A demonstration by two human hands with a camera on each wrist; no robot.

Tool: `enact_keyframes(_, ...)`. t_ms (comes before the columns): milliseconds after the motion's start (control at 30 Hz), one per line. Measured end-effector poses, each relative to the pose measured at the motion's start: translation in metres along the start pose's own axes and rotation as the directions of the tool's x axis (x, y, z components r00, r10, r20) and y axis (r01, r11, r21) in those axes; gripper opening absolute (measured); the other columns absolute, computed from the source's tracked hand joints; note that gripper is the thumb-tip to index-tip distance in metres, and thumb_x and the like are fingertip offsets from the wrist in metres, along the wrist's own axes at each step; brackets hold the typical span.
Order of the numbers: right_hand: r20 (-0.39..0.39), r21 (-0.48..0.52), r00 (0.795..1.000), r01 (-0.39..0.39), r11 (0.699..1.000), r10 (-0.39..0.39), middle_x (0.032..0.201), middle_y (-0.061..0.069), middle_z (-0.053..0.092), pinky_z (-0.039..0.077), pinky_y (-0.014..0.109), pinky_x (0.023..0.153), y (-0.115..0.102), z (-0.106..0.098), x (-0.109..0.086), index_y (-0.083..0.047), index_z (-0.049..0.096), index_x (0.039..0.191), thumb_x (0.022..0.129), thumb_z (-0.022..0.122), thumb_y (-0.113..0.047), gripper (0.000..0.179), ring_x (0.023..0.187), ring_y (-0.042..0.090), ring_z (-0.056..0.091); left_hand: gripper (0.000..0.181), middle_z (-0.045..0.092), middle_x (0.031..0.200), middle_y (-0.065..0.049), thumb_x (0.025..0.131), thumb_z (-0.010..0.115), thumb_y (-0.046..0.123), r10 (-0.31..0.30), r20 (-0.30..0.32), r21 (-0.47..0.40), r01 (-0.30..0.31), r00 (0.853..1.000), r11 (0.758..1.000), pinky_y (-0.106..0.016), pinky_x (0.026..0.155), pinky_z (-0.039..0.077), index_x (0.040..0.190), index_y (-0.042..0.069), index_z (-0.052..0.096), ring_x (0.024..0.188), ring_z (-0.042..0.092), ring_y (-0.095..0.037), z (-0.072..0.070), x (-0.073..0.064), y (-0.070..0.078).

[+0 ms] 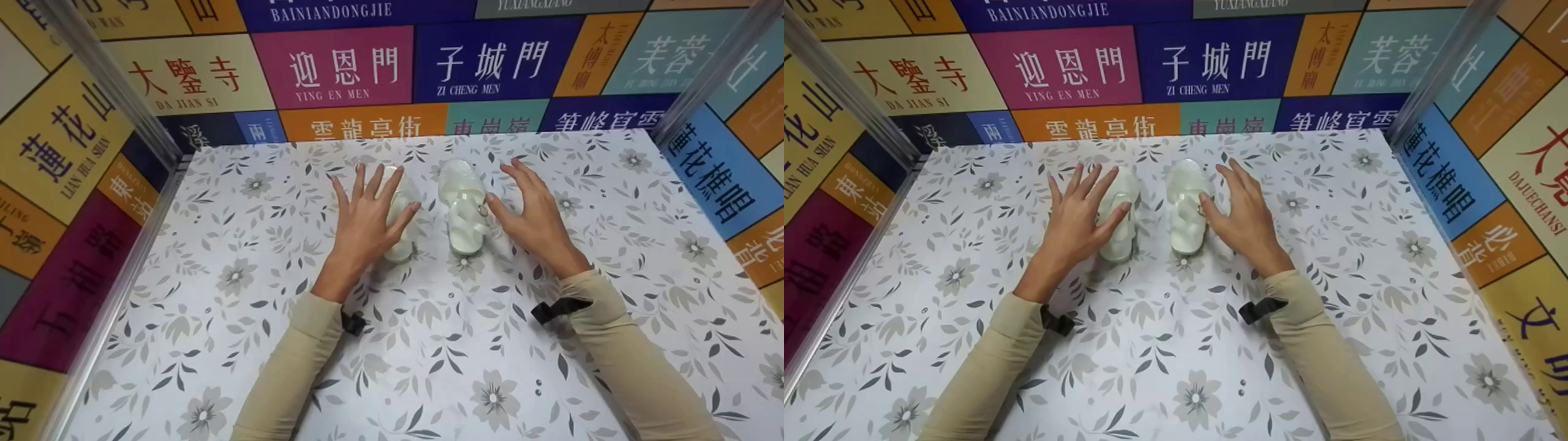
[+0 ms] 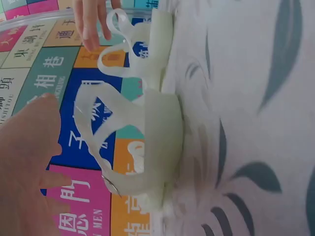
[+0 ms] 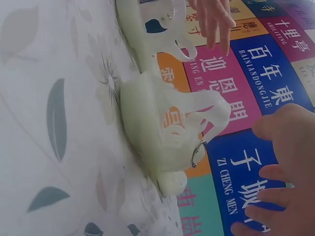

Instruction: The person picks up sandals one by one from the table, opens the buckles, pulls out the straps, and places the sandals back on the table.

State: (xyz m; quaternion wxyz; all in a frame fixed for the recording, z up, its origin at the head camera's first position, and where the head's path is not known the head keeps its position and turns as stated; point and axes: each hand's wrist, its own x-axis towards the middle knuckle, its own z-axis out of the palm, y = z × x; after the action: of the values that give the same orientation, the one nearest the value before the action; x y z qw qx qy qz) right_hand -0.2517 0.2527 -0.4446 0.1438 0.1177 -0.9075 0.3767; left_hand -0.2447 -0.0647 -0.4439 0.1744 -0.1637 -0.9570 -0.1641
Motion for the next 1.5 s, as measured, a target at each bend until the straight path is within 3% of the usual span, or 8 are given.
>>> enact_keyframes(167,0.01,0.125,1.0,0.013,0.992,-0.014,0.169,0.014,0.044,0.053,0.059,0.115,0.003,0.003,-0.004,-0.009,0.056,0.154,0.104,0.072,-0.028,0.056,0.154,0.036,0.047,0.062,0.054,0.163,-0.018,0.11,0.059,0.049,0.115,-0.063,-0.085,-0.12,0.991,0.989,-0.063,0.13,0.035,0.159,0.012,0.052,0.154,0.048,-0.04,0.001,-0.001,0.014)
enact_keyframes(367,0.131,0.172,0.991,-0.018,0.985,-0.005,0.165,0.019,0.048,0.058,0.053,0.111,0.006,0.009,-0.007,-0.004,0.052,0.156,0.106,0.069,-0.019,0.056,0.146,0.044,0.054,0.06,0.06,0.156,-0.017,0.11,0.063,0.033,0.159,-0.003,-0.237,-0.155,0.987,0.959,-0.045,0.114,0.056,0.162,0.007,0.046,0.143,0.059,-0.033,-0.002,-0.004,0.039)
enact_keyframes(700,0.216,0.166,0.975,-0.094,0.982,0.057,0.16,0.024,0.054,0.058,0.052,0.11,0.01,0.015,-0.006,-0.003,0.051,0.158,0.108,0.065,-0.023,0.055,0.14,0.042,0.063,0.066,0.061,0.153,-0.022,0.11,0.062,0.024,0.194,0.119,-0.294,-0.152,0.974,0.944,-0.039,0.11,0.06,0.165,0.0,0.035,0.136,0.067,-0.033,0.006,0.005,0.078)
enact_keyframes(900,0.274,0.192,0.957,-0.156,0.969,0.099,0.157,0.025,0.058,0.054,0.048,0.116,0.013,0.019,-0.006,-0.003,0.054,0.157,0.109,0.064,-0.026,0.054,0.141,0.042,0.062,0.074,0.047,0.162,-0.034,0.108,0.062,0.019,0.102,0.22,-0.23,-0.05,0.97,0.972,-0.046,0.101,0.064,0.167,-0.005,0.024,0.128,0.07,-0.043,0.015,0.009,0.098)
enact_keyframes(1067,0.294,0.235,0.951,-0.166,0.958,0.093,0.157,0.026,0.058,0.051,0.047,0.12,0.014,0.022,-0.006,0.001,0.054,0.156,0.109,0.066,-0.023,0.054,0.145,0.042,0.058,0.07,0.061,0.145,-0.033,0.108,0.062,0.017,0.043,0.208,-0.203,0.0,0.977,0.979,-0.048,0.101,0.063,0.163,-0.01,0.028,0.121,0.072,-0.044,0.03,0.011,0.104)
enact_keyframes(1233,0.285,0.249,0.953,-0.181,0.952,0.107,0.157,0.025,0.059,0.049,0.048,0.121,0.018,0.026,-0.007,0.001,0.055,0.155,0.109,0.066,-0.026,0.054,0.145,0.04,0.059,0.059,0.069,0.13,-0.03,0.112,0.051,0.016,-0.009,0.217,-0.191,0.051,0.976,0.98,-0.051,0.101,0.061,0.16,-0.012,0.032,0.115,0.072,-0.046,0.044,0.014,0.105)
enact_keyframes(1367,0.268,0.259,0.955,-0.197,0.946,0.126,0.156,0.024,0.059,0.047,0.048,0.123,0.023,0.029,-0.007,0.001,0.055,0.155,0.11,0.064,-0.03,0.055,0.146,0.037,0.059,0.053,0.07,0.127,-0.031,0.113,0.046,0.014,-0.004,0.198,-0.265,0.057,0.98,0.963,-0.053,0.101,0.061,0.156,-0.015,0.036,0.114,0.073,-0.047,0.058,0.015,0.101)
enact_keyframes(1500,0.26,0.28,0.957,-0.206,0.938,0.132,0.155,0.021,0.061,0.05,0.037,0.12,0.025,0.03,-0.007,-0.001,0.056,0.155,0.112,0.06,-0.033,0.054,0.144,0.033,0.061,0.052,0.069,0.135,-0.031,0.112,0.045,0.013,0.028,0.183,-0.336,0.036,0.983,0.941,-0.05,0.105,0.06,0.157,-0.014,0.038,0.122,0.071,-0.045,0.071,0.015,0.096)
